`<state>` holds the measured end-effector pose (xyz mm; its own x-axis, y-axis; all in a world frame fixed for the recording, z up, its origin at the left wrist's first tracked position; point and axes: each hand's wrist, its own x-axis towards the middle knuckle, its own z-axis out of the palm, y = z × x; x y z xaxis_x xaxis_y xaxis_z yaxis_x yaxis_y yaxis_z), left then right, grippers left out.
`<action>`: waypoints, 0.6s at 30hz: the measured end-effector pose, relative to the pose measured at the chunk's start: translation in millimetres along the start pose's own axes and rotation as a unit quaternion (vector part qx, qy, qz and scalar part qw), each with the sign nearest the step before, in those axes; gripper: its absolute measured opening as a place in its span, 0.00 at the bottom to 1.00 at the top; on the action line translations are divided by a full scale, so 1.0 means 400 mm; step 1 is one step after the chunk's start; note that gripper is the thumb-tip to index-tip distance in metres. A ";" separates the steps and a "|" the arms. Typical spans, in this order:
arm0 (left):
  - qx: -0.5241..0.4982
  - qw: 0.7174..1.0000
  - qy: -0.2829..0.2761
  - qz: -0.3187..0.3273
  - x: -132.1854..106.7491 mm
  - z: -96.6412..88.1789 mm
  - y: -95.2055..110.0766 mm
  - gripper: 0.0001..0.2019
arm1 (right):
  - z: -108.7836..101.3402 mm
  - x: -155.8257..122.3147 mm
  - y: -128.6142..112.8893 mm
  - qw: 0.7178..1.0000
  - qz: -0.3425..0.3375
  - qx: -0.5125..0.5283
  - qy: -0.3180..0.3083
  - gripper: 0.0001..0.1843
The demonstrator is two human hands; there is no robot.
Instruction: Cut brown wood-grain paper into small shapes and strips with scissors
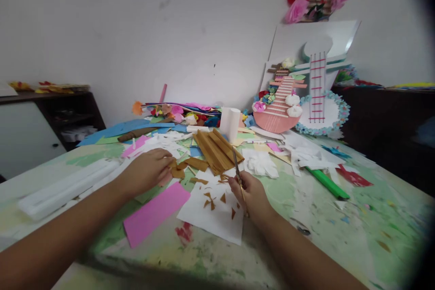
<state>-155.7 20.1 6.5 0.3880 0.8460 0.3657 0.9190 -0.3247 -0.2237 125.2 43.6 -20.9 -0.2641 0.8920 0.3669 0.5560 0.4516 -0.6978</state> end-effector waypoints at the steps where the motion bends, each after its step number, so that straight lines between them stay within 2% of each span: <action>1: 0.016 1.000 -0.011 0.024 0.010 0.010 0.005 0.16 | -0.001 -0.002 -0.001 1.000 -0.006 -0.002 -0.003 0.17; 4: 0.032 0.998 -0.025 0.052 0.015 0.048 0.018 0.18 | -0.002 -0.005 -0.005 1.000 -0.006 -0.004 -0.013 0.16; 7: 0.008 0.999 -0.013 0.047 -0.002 0.071 0.029 0.19 | 0.002 0.000 -0.003 1.000 0.006 0.013 -0.028 0.16; 9: 0.001 0.999 0.005 0.041 -0.011 0.073 0.034 0.19 | 0.010 0.006 0.006 0.999 0.020 0.034 -0.036 0.17; 13: -0.027 0.997 -0.022 0.065 -0.013 0.065 0.037 0.21 | 0.024 0.012 0.032 0.993 0.062 0.097 -0.023 0.18; 18: -0.060 0.996 -0.045 0.057 -0.011 0.072 0.031 0.21 | 0.025 0.008 0.046 0.982 0.090 0.166 -0.017 0.18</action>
<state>-148.1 24.4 -23.9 0.4881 0.8328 0.2611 0.8728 -0.4651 -0.1478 126.5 55.0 -38.7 -0.2139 0.9558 0.2018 0.3101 0.2623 -0.9138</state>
